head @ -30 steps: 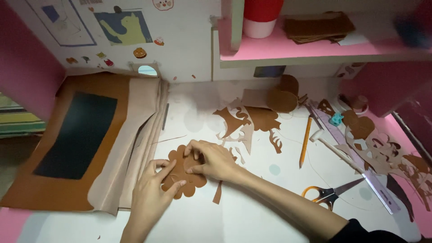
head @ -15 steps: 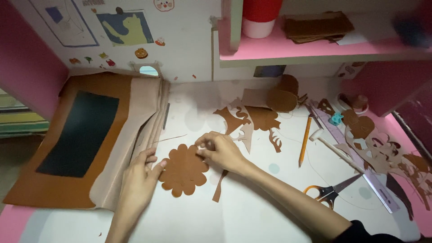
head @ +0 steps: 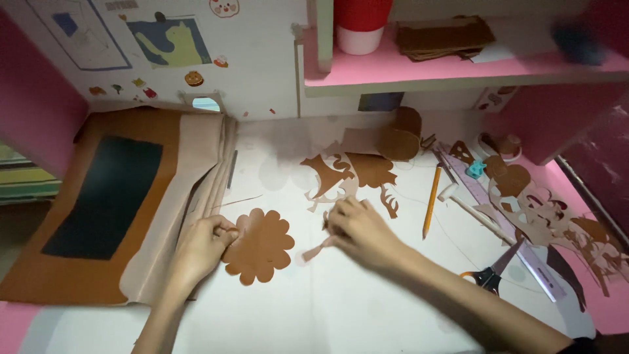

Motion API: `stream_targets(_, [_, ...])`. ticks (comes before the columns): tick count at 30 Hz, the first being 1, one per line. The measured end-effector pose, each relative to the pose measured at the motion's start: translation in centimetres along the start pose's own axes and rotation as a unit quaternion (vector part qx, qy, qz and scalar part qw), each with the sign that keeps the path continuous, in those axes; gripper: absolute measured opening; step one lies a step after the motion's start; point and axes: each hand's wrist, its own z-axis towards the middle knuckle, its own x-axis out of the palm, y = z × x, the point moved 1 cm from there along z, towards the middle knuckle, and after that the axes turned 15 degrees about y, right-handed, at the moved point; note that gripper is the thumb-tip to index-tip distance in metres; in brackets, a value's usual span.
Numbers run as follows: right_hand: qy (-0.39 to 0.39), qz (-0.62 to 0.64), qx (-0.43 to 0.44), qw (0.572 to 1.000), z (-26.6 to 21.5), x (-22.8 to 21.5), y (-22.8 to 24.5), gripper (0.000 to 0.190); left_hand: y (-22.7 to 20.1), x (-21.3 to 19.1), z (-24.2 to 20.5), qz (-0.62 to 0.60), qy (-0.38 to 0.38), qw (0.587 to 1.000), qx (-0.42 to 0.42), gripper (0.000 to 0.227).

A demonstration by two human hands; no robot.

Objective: Cutting out various shapes from leather sheets using scissors and then organizing the resulting pieces on a workspace.

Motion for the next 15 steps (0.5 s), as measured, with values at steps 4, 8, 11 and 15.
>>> stream_targets(4, [-0.017, -0.108, 0.066, 0.992, 0.2, 0.5, -3.8, 0.018, 1.2, 0.0, 0.5, -0.031, -0.017, 0.999, 0.015, 0.017])
stream_targets(8, [-0.118, -0.177, 0.143, 0.967, 1.5, 0.2, -4.5, 0.018, 2.2, 1.0, 0.4, -0.095, -0.031, 0.995, 0.022, 0.014])
stream_targets(11, [-0.169, -0.105, 0.067, 0.978, 2.1, -0.8, -0.3, 0.016, 2.9, 1.2, 0.5, -0.196, -0.015, 0.979, 0.060, 0.018])
stream_targets(15, [-0.118, -0.093, 0.003, 0.989, 4.4, 0.5, -0.2, 0.004, 2.0, 1.3, -0.2, -0.204, -0.018, 0.976, 0.077, 0.017])
